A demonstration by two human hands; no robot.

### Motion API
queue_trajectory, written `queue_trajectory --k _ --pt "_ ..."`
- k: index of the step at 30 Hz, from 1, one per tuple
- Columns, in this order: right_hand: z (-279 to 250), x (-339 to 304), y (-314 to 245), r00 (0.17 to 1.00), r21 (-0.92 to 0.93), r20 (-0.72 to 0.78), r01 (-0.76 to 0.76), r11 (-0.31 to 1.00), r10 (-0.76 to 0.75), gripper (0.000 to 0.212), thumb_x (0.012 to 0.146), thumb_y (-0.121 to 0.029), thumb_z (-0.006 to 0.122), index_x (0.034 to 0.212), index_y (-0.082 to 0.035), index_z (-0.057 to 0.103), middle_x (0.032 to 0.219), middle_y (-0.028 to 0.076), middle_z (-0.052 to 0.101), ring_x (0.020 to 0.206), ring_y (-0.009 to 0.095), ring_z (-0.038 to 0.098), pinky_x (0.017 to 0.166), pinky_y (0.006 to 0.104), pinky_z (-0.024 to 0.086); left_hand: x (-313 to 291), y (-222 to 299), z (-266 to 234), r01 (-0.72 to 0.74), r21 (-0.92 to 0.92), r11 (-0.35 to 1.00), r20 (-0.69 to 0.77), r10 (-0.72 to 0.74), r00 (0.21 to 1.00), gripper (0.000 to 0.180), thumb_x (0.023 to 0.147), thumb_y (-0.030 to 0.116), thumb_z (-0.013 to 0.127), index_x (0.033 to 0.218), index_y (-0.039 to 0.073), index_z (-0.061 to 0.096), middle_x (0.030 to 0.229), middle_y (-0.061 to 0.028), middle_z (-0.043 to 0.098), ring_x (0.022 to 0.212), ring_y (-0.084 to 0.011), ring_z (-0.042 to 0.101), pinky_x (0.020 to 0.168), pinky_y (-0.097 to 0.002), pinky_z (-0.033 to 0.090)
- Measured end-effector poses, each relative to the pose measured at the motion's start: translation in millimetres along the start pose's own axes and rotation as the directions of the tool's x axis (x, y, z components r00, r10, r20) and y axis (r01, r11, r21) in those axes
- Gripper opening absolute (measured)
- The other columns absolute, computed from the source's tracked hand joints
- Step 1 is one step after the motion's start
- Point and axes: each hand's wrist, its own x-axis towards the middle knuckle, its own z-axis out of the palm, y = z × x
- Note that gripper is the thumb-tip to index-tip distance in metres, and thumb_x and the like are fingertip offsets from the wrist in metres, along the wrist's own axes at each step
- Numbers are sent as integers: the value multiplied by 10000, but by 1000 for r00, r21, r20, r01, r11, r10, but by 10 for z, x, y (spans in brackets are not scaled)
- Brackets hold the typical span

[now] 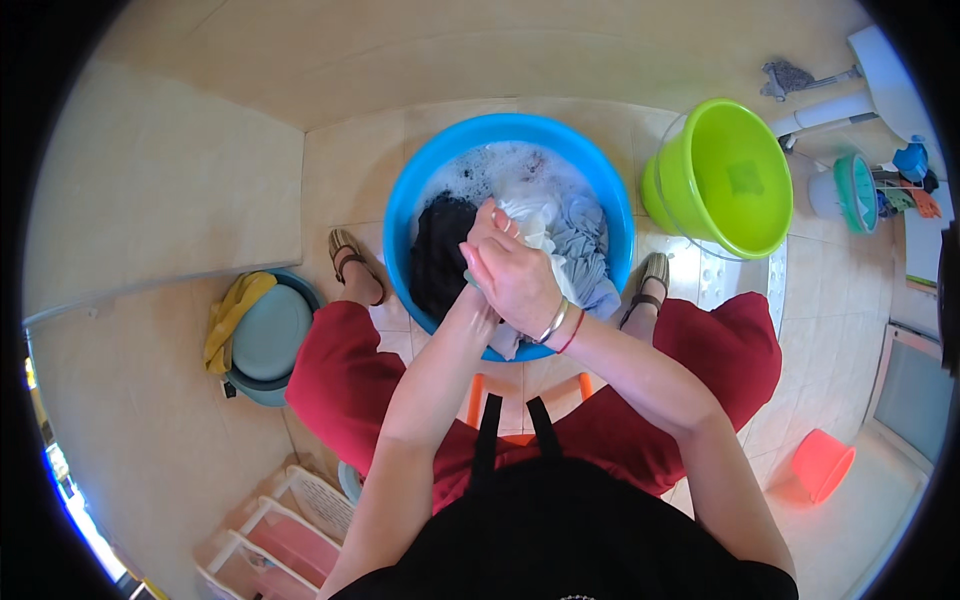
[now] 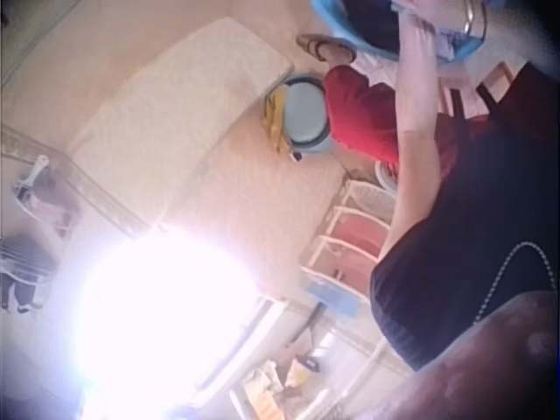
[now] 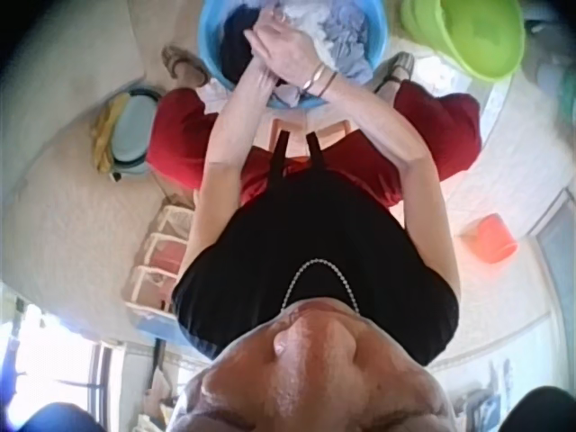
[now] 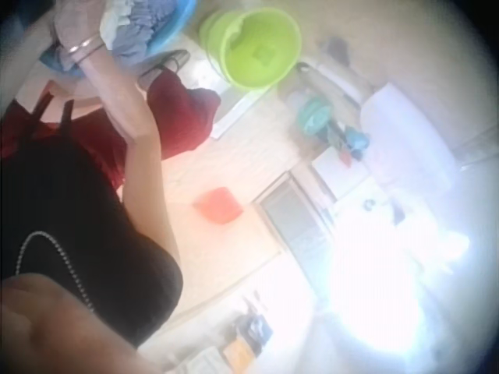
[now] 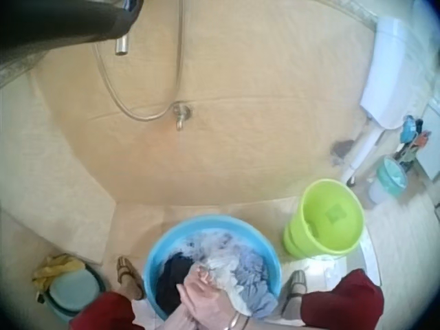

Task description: The person sits on a small stool and hand washes clothes in a blue basin filled with soapy water. They repeatedly submerge, agitate, and wring out various garments, including a white cloth and dark-colored items, using both hands.

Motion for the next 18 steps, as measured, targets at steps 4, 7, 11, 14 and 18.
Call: queue_trajectory --k 4,7,11,14,18 --pt "33 42 385 970 -81 208 -111 991 126 160 910 -193 542 869 -51 603 758 148 618 628 337 612 537 451 495 12 -188 13 -179 210 961 -107 204 973 201 984 310 452 935 122 506 765 15 485 734 -142 507 657 -290 438" --pt "47 56 949 925 -158 160 -322 934 346 183 922 -165 543 796 -37 580 762 193 610 631 355 600 560 446 479 -158 -84 421 104 -263 959 -178 -154 972 303 980 283 469 711 145 449 664 -5 476 648 -168 508 612 -311 447" --pt "21 35 657 953 -38 131 -269 962 272 148 911 -155 552 831 -43 606 777 169 618 670 344 608 563 431 488 -82 -116 304 107 -186 977 -173 -140 975 290 981 324 451 761 136 445 721 -4 467 713 -164 498 657 -319 439" --pt "33 -33 -22 986 -30 104 -127 991 129 114 855 -183 578 830 -71 576 825 125 614 668 337 625 578 429 509 -182 -77 17 -17 -210 978 182 56 982 328 981 376 402 1027 72 516 1008 -31 564 972 -175 544 831 -324 452" --pt "66 -51 341 990 128 95 -113 985 101 157 864 -208 581 818 -58 572 815 157 623 666 350 628 573 436 508 -83 36 142 93 -328 940 1 -98 995 246 967 357 470 920 123 532 871 -7 558 822 -173 547 767 -344 462"
